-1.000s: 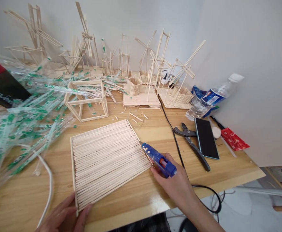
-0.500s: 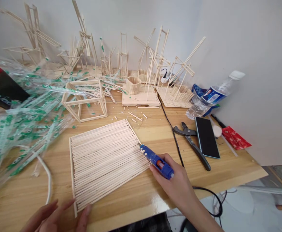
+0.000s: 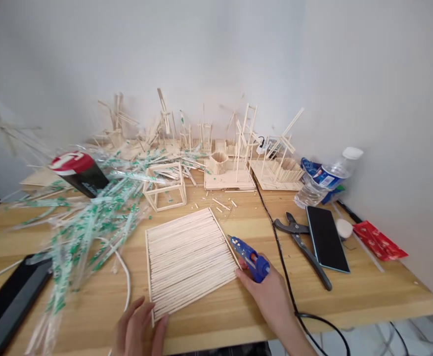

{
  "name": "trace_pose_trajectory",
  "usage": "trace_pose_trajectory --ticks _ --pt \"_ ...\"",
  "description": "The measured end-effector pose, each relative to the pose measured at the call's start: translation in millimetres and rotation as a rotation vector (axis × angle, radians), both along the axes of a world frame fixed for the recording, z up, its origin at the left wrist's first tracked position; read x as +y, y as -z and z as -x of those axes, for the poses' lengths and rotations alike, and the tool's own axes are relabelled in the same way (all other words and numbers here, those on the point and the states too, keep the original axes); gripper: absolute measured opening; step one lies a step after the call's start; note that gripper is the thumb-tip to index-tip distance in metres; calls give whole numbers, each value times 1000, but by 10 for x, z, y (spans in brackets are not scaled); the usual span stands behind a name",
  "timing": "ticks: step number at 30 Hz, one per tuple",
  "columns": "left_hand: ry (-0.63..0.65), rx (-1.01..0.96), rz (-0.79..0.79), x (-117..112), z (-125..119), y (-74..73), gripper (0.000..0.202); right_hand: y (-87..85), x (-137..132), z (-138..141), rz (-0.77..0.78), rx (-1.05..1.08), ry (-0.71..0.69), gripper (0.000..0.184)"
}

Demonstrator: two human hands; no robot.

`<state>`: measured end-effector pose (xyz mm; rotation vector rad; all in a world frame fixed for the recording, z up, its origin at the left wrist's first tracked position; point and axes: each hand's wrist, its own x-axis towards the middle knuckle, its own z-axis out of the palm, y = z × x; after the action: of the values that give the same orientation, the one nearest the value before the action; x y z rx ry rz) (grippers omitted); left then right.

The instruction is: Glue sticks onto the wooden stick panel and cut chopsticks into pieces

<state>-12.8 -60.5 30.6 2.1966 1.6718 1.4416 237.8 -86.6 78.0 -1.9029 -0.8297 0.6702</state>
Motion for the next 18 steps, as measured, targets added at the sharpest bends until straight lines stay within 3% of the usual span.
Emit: trace_pose_trajectory --ticks 4,9,18 --pt "-27 35 1 26 -15 110 12 -77 11 7 -8 -39 -44 27" --pt "-106 124 -20 33 -76 13 14 -130 4 1 -15 -104 -110 24" --pt "-20 64 291 -4 -38 73 33 -53 117 -55 -27 -118 -52 20"
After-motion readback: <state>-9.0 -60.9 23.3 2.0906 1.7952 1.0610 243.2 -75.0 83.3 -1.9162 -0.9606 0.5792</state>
